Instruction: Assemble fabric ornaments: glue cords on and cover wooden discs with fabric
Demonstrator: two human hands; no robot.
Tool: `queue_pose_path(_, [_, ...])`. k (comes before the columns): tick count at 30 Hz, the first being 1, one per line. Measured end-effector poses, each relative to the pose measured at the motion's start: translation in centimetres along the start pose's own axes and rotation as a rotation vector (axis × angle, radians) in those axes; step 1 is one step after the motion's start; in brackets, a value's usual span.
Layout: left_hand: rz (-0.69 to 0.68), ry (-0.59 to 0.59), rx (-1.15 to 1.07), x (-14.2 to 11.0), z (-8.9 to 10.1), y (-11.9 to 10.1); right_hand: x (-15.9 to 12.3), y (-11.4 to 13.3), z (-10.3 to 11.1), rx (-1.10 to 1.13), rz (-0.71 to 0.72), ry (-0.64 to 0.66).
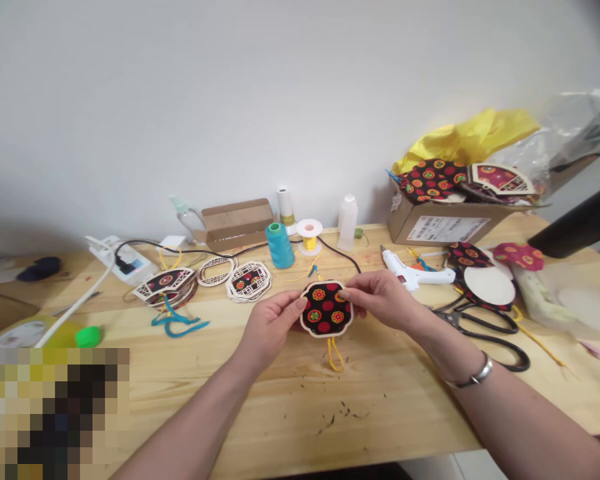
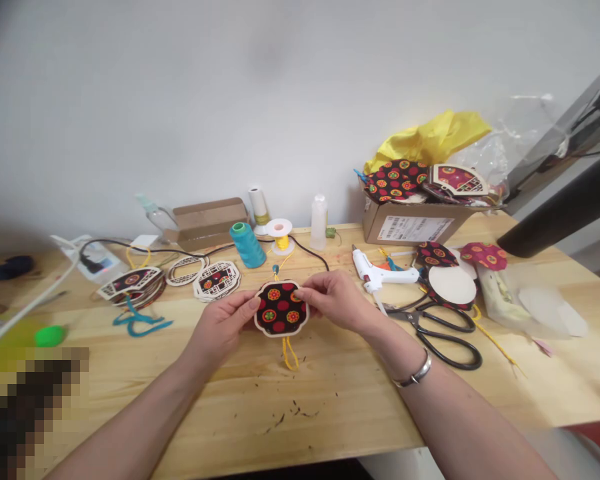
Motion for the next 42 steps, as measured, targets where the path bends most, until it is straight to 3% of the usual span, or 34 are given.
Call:
queue_pose_path(10, [0.039,0.184,-0.031,0.2,-0.5,0.2,0.3,-1.0,0.7,0.036,-0.08,-0.039])
queue_pose_path(17, [0.052,0.142,-0.021,0.2,-0.4,0.6,0.3,-1.1,0.6,0.098,-0.105,-0.032])
queue_pose_path(29, [0.058,0.173,-0.097,-0.1,-0.6,-0.2,0.2,-1.5,0.3,0.32,-0.157,0.047])
queue_pose_path(42, [0.137,0.098,-0.149,-0.1,-0.6,0.4,0.5,-2.7,-0.4,0.496,-0.22,0.102])
Point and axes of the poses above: each hand's wrist, its own x-axis towards the middle knuckle, its own z-axis out of the back of the hand, y = z × x, the point moved 6 cm from there along x, towards the middle knuckle, and after that the axes turned 9 degrees about x, right-handed, at the moved point
